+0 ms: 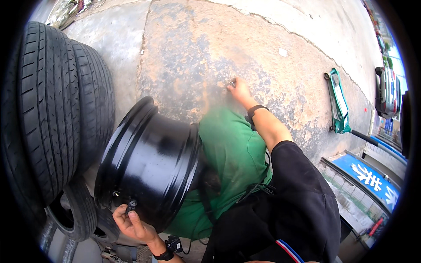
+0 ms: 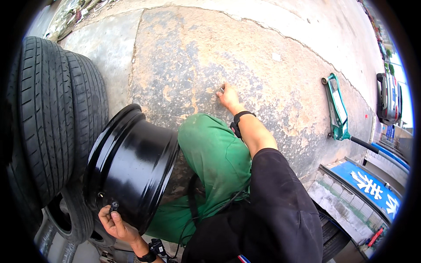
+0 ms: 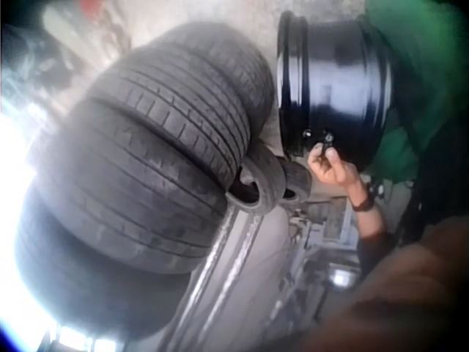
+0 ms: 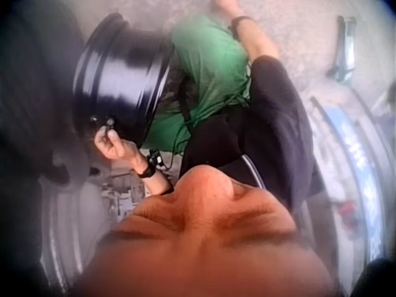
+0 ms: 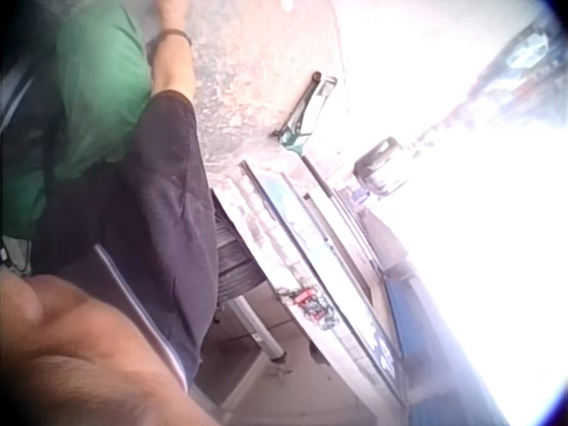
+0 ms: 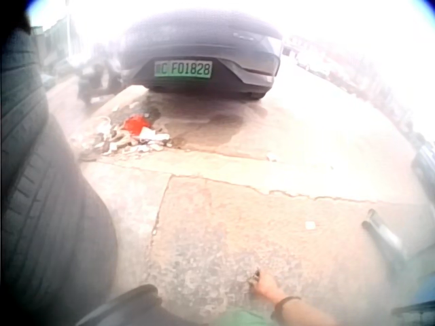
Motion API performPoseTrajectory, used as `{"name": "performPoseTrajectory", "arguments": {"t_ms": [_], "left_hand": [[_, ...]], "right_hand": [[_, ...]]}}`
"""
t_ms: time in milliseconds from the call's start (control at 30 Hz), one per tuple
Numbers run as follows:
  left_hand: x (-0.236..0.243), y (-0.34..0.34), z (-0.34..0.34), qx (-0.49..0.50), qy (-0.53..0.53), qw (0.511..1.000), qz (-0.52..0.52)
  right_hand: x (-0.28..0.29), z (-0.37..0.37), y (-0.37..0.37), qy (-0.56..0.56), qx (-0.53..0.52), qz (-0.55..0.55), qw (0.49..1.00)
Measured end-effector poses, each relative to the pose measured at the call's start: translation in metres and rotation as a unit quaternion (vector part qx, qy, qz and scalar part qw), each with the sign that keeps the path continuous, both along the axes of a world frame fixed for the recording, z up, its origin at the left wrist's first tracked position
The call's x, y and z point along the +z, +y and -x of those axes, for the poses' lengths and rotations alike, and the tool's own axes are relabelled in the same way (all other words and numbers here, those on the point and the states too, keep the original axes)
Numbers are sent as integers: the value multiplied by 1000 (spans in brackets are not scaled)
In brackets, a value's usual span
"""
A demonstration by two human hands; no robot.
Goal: The person uses a tool to secure a component on a silver rim and then installs tire pressure sensors into the silver rim and a black rim by hand, pressing them into place.
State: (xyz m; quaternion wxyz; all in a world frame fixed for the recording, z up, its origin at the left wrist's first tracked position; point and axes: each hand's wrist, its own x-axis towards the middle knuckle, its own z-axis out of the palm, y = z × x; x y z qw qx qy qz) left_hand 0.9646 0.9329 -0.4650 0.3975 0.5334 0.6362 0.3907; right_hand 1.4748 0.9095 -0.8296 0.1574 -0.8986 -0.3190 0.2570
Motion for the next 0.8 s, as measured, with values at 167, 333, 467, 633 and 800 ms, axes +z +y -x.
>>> {"name": "performPoseTrajectory", "arguments": {"t_ms": [167, 333, 467, 633, 800], "left_hand": [[0, -2, 0, -1, -7, 1000, 2], [2, -3, -9, 28, -22, 999, 4], [0, 0, -13, 30, -25, 998, -40], [7, 13, -17, -35, 57, 991, -116], [7, 10, -21, -1, 43, 996, -75]], "right_hand": [[1, -7, -12, 14, -65, -3, 998], [24, -11, -4, -43, -30, 24, 998], [60, -10, 32, -103, 3, -20, 994], [211, 67, 95, 182, 82, -217, 955], [350, 173, 116, 195, 417, -250, 852]]}}
